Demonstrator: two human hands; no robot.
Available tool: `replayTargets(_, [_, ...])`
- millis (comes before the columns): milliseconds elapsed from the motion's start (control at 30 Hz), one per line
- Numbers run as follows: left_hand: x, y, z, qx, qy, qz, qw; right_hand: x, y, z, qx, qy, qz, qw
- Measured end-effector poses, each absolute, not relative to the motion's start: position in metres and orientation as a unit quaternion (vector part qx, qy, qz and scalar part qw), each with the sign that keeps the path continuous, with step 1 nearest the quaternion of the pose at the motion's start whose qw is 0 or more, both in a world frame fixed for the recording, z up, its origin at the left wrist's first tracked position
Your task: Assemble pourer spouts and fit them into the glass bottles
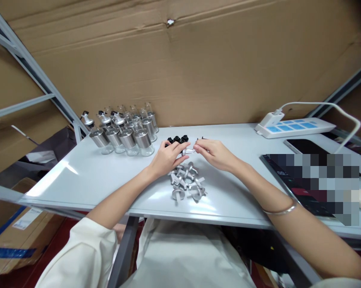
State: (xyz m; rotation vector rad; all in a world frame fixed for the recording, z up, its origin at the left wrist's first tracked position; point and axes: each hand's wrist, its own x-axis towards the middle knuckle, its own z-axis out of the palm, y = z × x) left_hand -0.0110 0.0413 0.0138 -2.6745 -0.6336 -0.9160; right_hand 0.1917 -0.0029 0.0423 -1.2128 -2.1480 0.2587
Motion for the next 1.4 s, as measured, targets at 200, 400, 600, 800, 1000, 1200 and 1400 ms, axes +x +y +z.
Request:
replayTargets(200, [-0.011, 0.041, 0.016, -0.918, -0.202, -0.304, 0.152, 0.189, -0.006, 0.046, -0.502, -0.802, 0.127, 0.299])
replayTargets(400, [-0.011, 0.040, 0.018, -0.910, -0.186, -0.318, 0.191, 0.190, -0.008, 0.048, -0.529, -0.773, 0.214, 0.277])
replayTargets(600, [-0.010, 0.039, 0.019, -0.923, -0.211, -0.289, 0.139, 0.187, -0.008, 0.050, -0.533, -0.745, 0.235, 0.325])
replayTargets(800, [-0.010, 0.038, 0.020, -0.934, -0.218, -0.267, 0.095, 0.186, -0.010, 0.050, -0.507, -0.747, 0.256, 0.345])
replayTargets(1000, [-0.010, 0.036, 0.021, -0.935, -0.205, -0.279, 0.074, 0.187, -0.010, 0.050, -0.482, -0.766, 0.226, 0.361])
replayTargets(1200, [-0.012, 0.038, 0.021, -0.921, -0.201, -0.311, 0.122, 0.190, -0.009, 0.054, -0.482, -0.789, 0.180, 0.336])
replayTargets(1400, [-0.011, 0.036, 0.024, -0.920, -0.210, -0.304, 0.132, 0.192, -0.007, 0.050, -0.501, -0.791, 0.178, 0.302])
